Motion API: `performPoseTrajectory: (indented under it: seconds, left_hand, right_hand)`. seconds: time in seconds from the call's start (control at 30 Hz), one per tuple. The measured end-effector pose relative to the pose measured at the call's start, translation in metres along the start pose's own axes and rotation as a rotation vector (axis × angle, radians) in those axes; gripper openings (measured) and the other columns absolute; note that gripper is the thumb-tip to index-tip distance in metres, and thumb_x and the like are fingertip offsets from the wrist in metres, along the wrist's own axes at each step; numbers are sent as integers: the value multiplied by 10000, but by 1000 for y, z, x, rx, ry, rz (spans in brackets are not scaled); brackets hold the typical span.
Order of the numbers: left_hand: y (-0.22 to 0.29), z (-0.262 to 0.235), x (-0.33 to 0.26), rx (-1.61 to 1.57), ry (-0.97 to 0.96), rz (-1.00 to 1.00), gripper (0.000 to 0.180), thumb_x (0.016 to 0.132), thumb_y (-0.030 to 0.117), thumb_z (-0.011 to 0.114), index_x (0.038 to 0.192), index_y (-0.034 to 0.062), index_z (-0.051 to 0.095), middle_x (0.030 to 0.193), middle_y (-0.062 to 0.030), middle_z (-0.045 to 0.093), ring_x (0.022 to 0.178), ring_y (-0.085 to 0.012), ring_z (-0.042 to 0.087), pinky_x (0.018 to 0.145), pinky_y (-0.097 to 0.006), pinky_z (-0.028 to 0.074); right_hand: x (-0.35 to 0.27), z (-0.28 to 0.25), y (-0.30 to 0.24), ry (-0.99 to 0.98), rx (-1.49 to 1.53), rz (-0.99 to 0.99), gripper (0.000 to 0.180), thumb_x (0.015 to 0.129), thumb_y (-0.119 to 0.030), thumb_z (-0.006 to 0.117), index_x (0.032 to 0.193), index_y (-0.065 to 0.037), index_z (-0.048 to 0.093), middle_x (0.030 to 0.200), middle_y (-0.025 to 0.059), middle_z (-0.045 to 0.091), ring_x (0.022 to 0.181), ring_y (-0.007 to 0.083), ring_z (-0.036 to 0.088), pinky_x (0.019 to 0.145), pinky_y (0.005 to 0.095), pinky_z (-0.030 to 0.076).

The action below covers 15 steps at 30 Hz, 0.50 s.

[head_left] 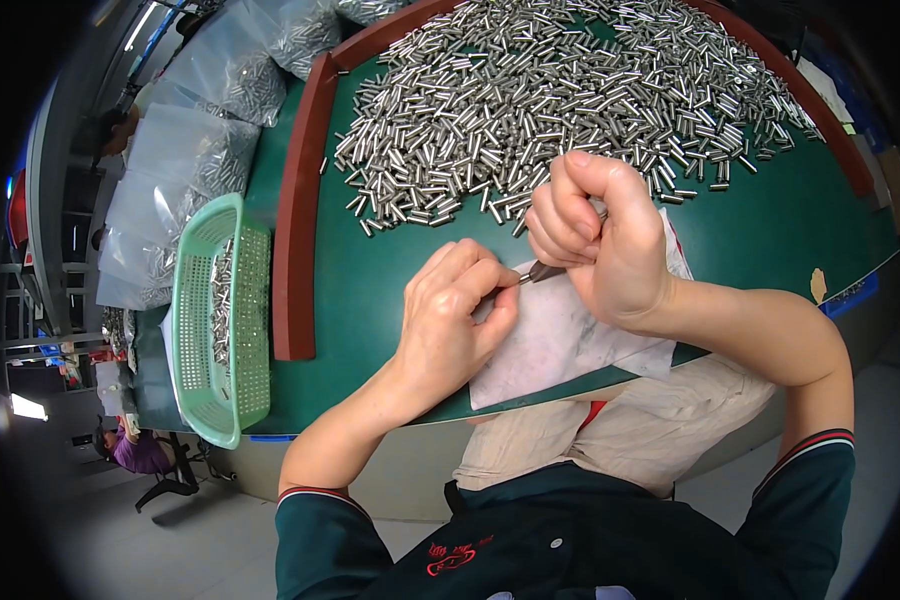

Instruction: Inspecting and cleaning small cylindrical metal parts using a tool and a cloth at a factory workbench.

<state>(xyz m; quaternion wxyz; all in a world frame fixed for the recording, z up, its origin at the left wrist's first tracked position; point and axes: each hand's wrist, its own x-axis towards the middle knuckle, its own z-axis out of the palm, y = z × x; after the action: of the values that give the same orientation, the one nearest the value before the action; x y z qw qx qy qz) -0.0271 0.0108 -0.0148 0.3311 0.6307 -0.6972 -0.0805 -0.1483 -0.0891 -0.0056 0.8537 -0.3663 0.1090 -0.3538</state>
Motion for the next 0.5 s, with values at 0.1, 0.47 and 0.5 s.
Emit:
performPoseTrajectory:
  seconds: [0.1, 0.47, 0.5]
  left_hand:
    - [0, 0, 0, -3, 1, -1, 87, 617, -22, 602, 662, 27, 546, 658, -70, 498, 584, -230, 486, 516, -325, 401]
    - [-1, 1, -1, -4, 0, 3, 89, 619, -22, 603, 672, 25, 550, 663, -75, 500, 586, -230, 486, 516, -327, 399]
    - [-1, 1, -1, -2, -1, 6, 89, 619, -23, 602, 673, 25, 550, 663, -75, 500, 585, -229, 485, 515, -326, 398]
  right_hand:
    - [0, 0, 0, 0, 3, 0, 353, 820, -202, 358, 491, -98, 284, 428, -18, 266, 381, 70, 204, 377, 237, 179]
    - [1, 1, -1, -8, -23, 16, 385, 858, -244, 311, 495, -120, 276, 402, -23, 237, 382, 83, 157, 388, 248, 159]
    - [1, 0, -1, -13, -15, 18, 385, 858, -242, 309, 495, -119, 276, 401, -23, 237, 382, 83, 157, 387, 248, 158]
